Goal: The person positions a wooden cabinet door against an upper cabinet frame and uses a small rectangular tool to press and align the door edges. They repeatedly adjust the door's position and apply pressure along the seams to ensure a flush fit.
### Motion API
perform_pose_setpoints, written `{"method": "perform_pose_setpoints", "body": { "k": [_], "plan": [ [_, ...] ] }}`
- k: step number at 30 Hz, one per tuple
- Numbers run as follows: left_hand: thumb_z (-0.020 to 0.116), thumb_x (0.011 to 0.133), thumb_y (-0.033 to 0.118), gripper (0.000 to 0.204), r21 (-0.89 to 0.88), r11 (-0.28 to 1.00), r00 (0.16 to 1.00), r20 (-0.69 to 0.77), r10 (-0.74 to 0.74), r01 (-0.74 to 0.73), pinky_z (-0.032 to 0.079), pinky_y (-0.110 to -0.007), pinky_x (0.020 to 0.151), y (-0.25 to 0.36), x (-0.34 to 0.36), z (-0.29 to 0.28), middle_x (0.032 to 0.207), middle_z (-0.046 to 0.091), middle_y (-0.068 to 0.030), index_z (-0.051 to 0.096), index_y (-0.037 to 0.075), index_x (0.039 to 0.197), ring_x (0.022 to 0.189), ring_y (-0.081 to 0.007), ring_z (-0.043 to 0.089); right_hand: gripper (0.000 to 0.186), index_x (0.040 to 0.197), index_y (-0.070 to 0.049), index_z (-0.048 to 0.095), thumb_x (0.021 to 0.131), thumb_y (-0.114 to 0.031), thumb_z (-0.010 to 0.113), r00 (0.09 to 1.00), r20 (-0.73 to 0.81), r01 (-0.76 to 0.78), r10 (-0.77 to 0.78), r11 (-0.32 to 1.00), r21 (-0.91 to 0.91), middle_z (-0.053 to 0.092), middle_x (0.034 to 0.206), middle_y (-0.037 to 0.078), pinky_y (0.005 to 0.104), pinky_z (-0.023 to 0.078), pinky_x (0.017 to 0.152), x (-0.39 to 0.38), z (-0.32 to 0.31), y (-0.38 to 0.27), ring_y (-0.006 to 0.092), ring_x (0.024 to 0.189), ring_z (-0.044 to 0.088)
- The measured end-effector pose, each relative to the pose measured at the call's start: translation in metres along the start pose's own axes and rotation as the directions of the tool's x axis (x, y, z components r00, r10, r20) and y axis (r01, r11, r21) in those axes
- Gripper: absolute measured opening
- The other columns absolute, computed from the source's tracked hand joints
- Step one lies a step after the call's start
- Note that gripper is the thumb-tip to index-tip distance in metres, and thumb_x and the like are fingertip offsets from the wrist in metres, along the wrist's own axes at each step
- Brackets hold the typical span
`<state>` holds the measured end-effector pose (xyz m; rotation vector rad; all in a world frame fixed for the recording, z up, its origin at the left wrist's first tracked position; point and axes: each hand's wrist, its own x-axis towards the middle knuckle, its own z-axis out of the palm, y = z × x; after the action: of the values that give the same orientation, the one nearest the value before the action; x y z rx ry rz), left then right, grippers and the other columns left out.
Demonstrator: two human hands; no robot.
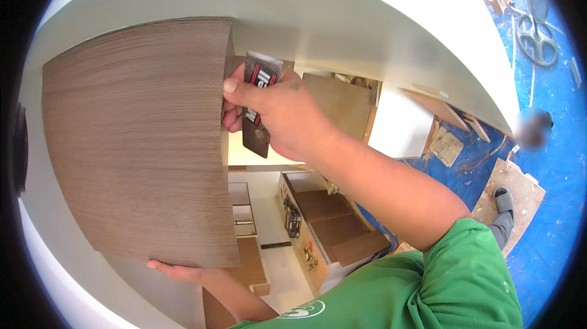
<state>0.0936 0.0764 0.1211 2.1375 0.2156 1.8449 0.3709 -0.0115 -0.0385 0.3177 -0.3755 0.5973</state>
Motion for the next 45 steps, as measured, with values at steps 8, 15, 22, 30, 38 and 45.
{"method": "perform_pose_setpoints", "body": {
  "k": [8,15,22,30,38,45],
  "plan": [
    [0.046,0.092,0.069,0.090,-0.092,0.991,0.990,-0.096,-0.105,0.097,0.034,-0.045,0.111,0.010,-0.009,0.025,0.156,0.025,-0.0152,0.028,0.003,0.151,0.141,-0.0293,0.030,0.010,0.097,-0.007,0.057,0.094,-0.011,0.065,0.992,-0.116,-0.052,0.046,0.997,-0.049,0.062,0.083,0.009,0.0402,0.054,0.069,0.007,0.012,-0.023,0.0235,0.072,0.064],
    [0.046,0.091,0.070,0.092,-0.128,0.977,0.972,-0.140,-0.189,0.172,0.035,-0.047,0.110,0.017,-0.010,0.022,0.156,0.027,-0.0168,0.027,0.003,0.152,0.141,-0.0320,0.032,0.010,0.098,-0.008,0.057,0.095,-0.013,0.065,0.985,-0.171,-0.012,-0.005,0.995,-0.096,0.062,0.086,0.007,0.0392,0.053,0.072,0.015,0.013,-0.029,0.0217,0.079,0.063],
    [0.046,0.091,0.069,0.093,-0.165,0.967,0.957,-0.185,-0.222,0.192,0.034,-0.047,0.112,0.015,-0.009,0.019,0.157,0.025,-0.0171,0.025,0.004,0.153,0.142,-0.0330,0.031,0.023,0.114,-0.001,0.058,0.098,-0.018,0.062,0.941,-0.259,0.119,-0.217,0.930,-0.347,0.060,0.090,0.008,0.0379,0.055,0.079,0.005,0.023,-0.018,0.0189,0.085,0.061],
    [0.046,0.093,0.067,0.089,-0.245,0.950,0.956,-0.170,-0.241,0.195,0.033,-0.046,0.112,0.023,-0.010,0.027,0.158,0.025,-0.0160,0.027,0.004,0.153,0.141,-0.0313,0.032,0.053,0.146,0.001,0.042,0.099,-0.017,0.060,0.941,-0.267,0.094,-0.208,0.918,-0.385,0.058,0.113,0.010,0.0375,0.053,0.088,-0.012,0.043,-0.021,0.0216,0.100,0.059],
    [0.047,0.096,0.061,0.084,-0.360,0.910,0.930,-0.218,-0.295,0.204,0.029,-0.042,0.114,0.015,-0.007,0.017,0.158,0.028,-0.0136,0.028,0.003,0.153,0.141,-0.0295,0.032,0.035,0.121,0.001,0.061,0.091,-0.016,0.069,0.821,-0.474,-0.518,0.317,0.064,-0.853,0.067,0.090,0.006,0.0306,0.053,0.070,-0.108,-0.065,-0.094,0.0140,0.072,0.063],
    [0.043,0.097,0.063,0.085,-0.246,0.953,0.927,-0.283,-0.247,0.178,0.029,-0.041,0.114,0.020,-0.003,0.022,0.158,0.027,-0.0157,0.028,0.000,0.152,0.142,-0.0299,0.031,0.021,0.080,0.004,0.068,0.074,-0.010,0.083,0.188,-0.966,-0.879,-0.177,-0.470,-0.084,0.068,0.071,0.016,0.0420,0.051,0.046,-0.392,-0.250,-0.218,0.0257,0.053,0.065]
  ]
}}
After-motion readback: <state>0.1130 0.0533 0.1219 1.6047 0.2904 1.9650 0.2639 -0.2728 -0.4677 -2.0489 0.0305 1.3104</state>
